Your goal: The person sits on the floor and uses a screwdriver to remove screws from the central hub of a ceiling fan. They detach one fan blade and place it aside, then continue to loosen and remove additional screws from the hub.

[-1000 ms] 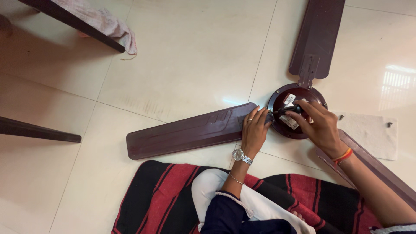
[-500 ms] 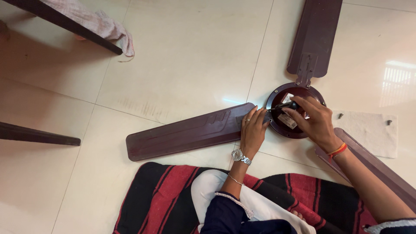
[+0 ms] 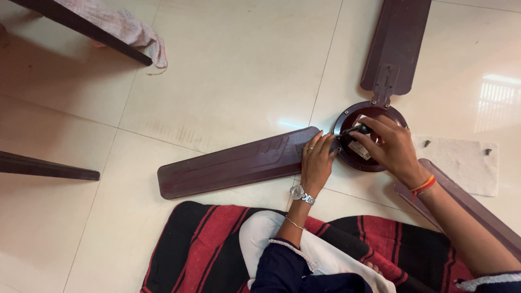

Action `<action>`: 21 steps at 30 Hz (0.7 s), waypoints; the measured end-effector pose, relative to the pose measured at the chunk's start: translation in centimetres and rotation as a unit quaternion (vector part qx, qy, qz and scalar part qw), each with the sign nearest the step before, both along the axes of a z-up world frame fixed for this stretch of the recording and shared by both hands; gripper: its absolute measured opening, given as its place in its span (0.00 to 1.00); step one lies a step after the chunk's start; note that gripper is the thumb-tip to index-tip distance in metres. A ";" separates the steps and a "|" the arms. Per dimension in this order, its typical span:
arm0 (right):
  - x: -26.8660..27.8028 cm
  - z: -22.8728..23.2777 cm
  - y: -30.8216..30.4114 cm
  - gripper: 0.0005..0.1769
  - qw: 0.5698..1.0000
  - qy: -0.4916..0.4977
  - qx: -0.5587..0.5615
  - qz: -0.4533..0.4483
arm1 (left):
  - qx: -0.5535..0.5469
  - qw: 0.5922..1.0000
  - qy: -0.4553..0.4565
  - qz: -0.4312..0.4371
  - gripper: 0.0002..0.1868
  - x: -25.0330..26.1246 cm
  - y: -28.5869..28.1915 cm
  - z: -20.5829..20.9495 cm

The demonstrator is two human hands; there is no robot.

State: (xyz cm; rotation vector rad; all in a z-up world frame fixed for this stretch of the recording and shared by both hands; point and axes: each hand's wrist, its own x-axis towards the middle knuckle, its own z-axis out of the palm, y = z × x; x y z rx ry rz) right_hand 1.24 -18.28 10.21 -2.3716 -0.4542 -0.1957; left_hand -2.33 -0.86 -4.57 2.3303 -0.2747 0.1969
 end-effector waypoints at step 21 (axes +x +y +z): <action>4.6 -0.5 4.5 0.20 0.964 0.189 -0.184 0.042 | 0.010 1.000 -0.015 0.005 0.25 -0.2 0.1 -0.5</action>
